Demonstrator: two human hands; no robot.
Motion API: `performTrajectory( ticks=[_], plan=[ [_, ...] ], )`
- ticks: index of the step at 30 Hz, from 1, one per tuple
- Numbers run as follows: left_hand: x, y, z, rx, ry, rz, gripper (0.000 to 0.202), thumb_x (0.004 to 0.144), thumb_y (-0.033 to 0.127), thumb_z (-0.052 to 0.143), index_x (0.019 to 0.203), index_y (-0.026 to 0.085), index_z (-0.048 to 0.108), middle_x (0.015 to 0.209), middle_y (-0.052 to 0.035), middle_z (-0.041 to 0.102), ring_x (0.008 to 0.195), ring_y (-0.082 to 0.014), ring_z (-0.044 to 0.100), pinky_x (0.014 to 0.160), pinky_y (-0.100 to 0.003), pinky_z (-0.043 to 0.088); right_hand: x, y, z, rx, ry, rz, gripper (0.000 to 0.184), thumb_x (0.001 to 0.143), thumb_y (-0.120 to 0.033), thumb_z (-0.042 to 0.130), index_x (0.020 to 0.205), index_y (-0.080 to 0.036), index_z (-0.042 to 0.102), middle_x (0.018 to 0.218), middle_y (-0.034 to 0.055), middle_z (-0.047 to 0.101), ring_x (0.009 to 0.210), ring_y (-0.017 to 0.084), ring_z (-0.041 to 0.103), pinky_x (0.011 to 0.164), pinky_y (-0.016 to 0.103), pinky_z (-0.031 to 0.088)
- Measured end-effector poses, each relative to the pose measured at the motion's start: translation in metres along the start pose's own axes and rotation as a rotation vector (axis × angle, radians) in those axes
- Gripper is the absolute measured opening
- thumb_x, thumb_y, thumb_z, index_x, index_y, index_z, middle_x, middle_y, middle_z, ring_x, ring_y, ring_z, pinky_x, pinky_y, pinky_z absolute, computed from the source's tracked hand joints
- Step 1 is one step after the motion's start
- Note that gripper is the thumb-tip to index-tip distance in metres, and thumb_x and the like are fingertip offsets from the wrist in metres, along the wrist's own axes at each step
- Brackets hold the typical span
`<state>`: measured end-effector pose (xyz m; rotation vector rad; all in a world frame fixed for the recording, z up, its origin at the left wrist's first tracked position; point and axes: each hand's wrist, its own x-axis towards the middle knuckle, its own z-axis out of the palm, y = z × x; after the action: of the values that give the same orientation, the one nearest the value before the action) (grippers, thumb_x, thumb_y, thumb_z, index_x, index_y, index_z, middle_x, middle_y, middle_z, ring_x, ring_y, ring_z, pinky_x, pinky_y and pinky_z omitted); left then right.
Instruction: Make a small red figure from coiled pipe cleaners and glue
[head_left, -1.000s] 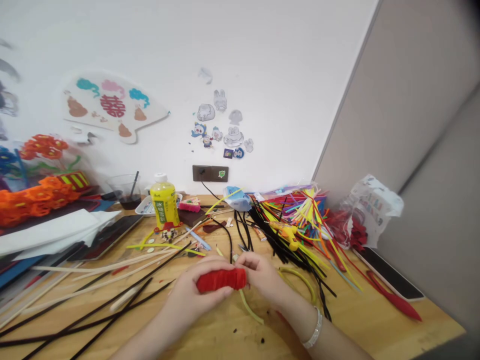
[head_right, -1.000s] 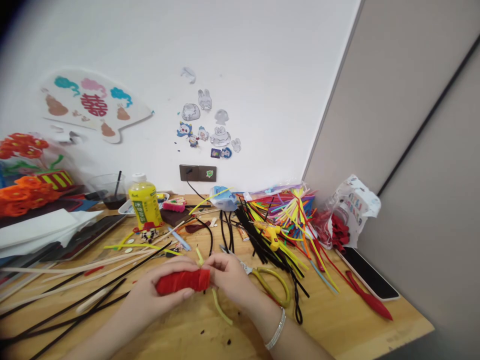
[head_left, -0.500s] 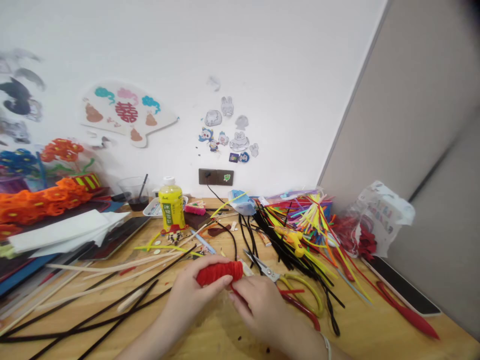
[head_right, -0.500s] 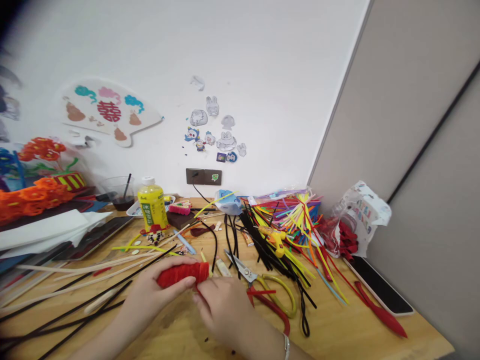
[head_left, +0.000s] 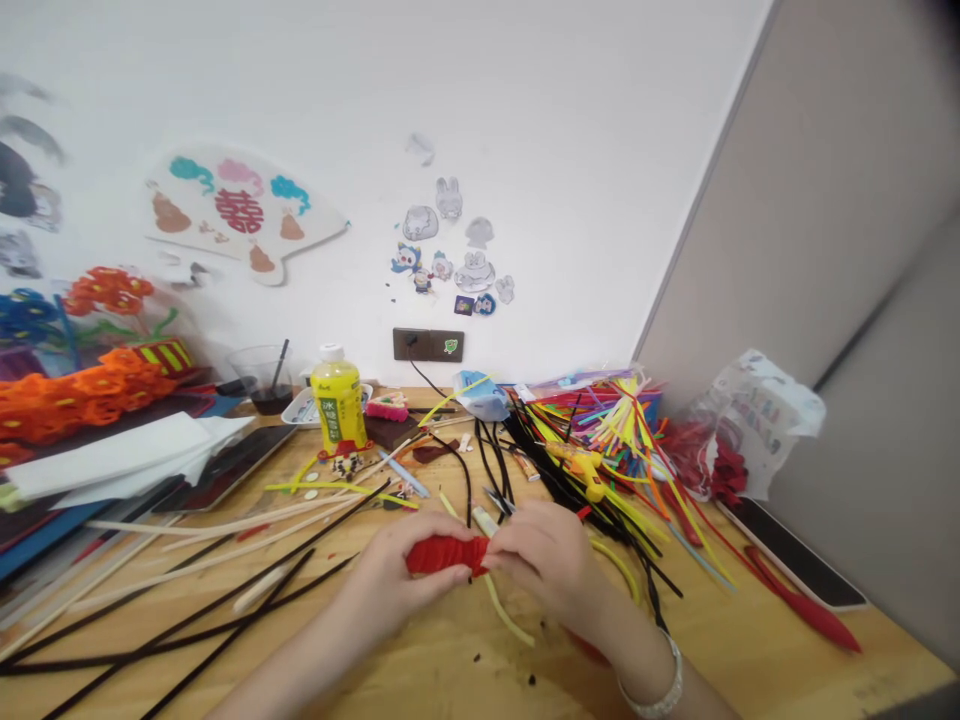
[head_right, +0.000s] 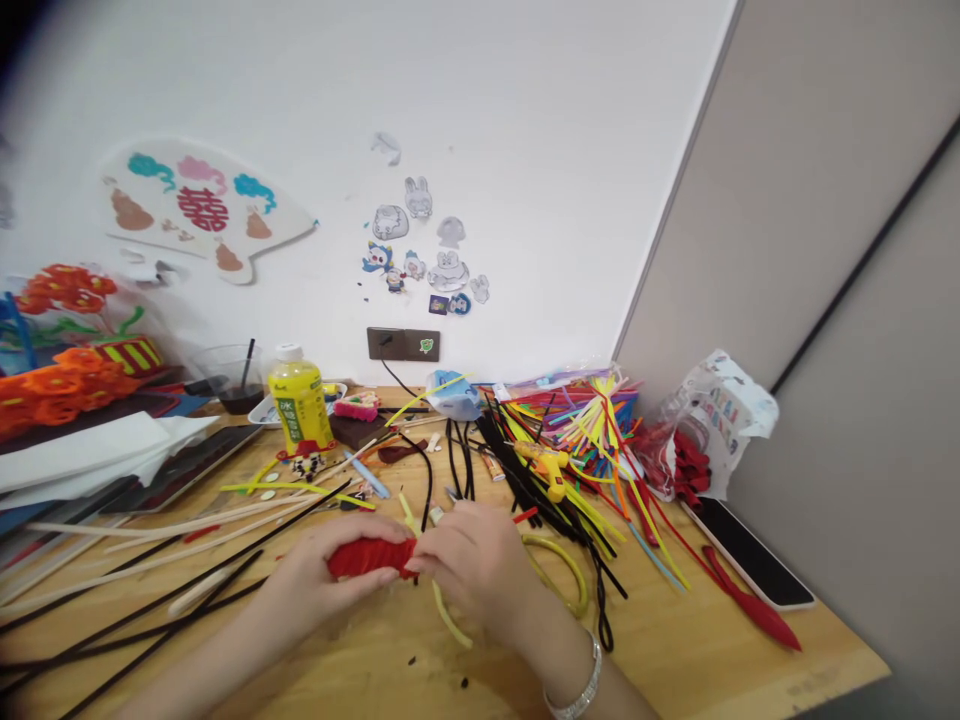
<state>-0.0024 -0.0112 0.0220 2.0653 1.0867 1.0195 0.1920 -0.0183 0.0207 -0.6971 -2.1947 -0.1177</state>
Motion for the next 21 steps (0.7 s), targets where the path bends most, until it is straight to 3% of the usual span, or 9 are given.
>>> performTrajectory(
  ticks=[4,8,12,17,21],
  plan=[
    [-0.001,0.004,-0.001,-0.073,-0.114,0.005,0.015,0.065,0.024,0.067,0.08,0.021,0.069,0.084,-0.0044,0.074,0.078,-0.019,0.067,0.074,-0.028,0.051,0.004,-0.001,-0.001,0.22,0.005,0.162,0.03,0.086,-0.039,0.049,0.069,-0.017,0.063,0.06,0.0004,0.061,0.058,0.011,0.052,0.056,0.024,0.038],
    [-0.003,0.0,-0.001,-0.152,-0.119,0.014,0.016,0.065,0.024,0.068,0.08,0.021,0.069,0.086,-0.0044,0.073,0.078,-0.0185,0.067,0.075,-0.028,0.051,0.006,-0.001,0.004,0.456,0.034,0.385,0.035,0.079,-0.048,0.056,0.065,-0.017,0.064,0.058,-0.0003,0.06,0.054,0.01,0.051,0.052,0.022,0.038],
    [-0.004,-0.005,0.0,-0.197,-0.121,-0.013,0.017,0.063,0.025,0.069,0.08,0.022,0.068,0.087,-0.0047,0.073,0.08,-0.0192,0.066,0.075,-0.029,0.051,0.005,0.003,0.007,0.63,0.056,0.521,0.036,0.072,-0.051,0.061,0.062,-0.016,0.063,0.056,-0.0012,0.057,0.051,0.009,0.048,0.047,0.02,0.036],
    [-0.001,-0.003,-0.001,-0.201,-0.063,-0.107,0.017,0.063,0.026,0.068,0.08,0.021,0.068,0.085,-0.0048,0.073,0.08,-0.0204,0.066,0.076,-0.03,0.051,0.0,0.0,-0.004,0.807,-0.018,0.476,0.029,0.069,-0.045,0.067,0.067,-0.016,0.064,0.059,-0.0007,0.058,0.055,0.011,0.052,0.052,0.022,0.041],
    [0.002,0.0,-0.003,-0.263,0.059,-0.234,0.019,0.062,0.029,0.068,0.078,0.018,0.067,0.083,-0.0057,0.072,0.076,-0.0221,0.067,0.072,-0.032,0.051,-0.001,-0.006,-0.016,0.643,-0.074,0.332,0.005,0.073,-0.023,0.065,0.072,-0.018,0.065,0.064,-0.0003,0.062,0.059,0.011,0.054,0.057,0.021,0.042]
  ],
)
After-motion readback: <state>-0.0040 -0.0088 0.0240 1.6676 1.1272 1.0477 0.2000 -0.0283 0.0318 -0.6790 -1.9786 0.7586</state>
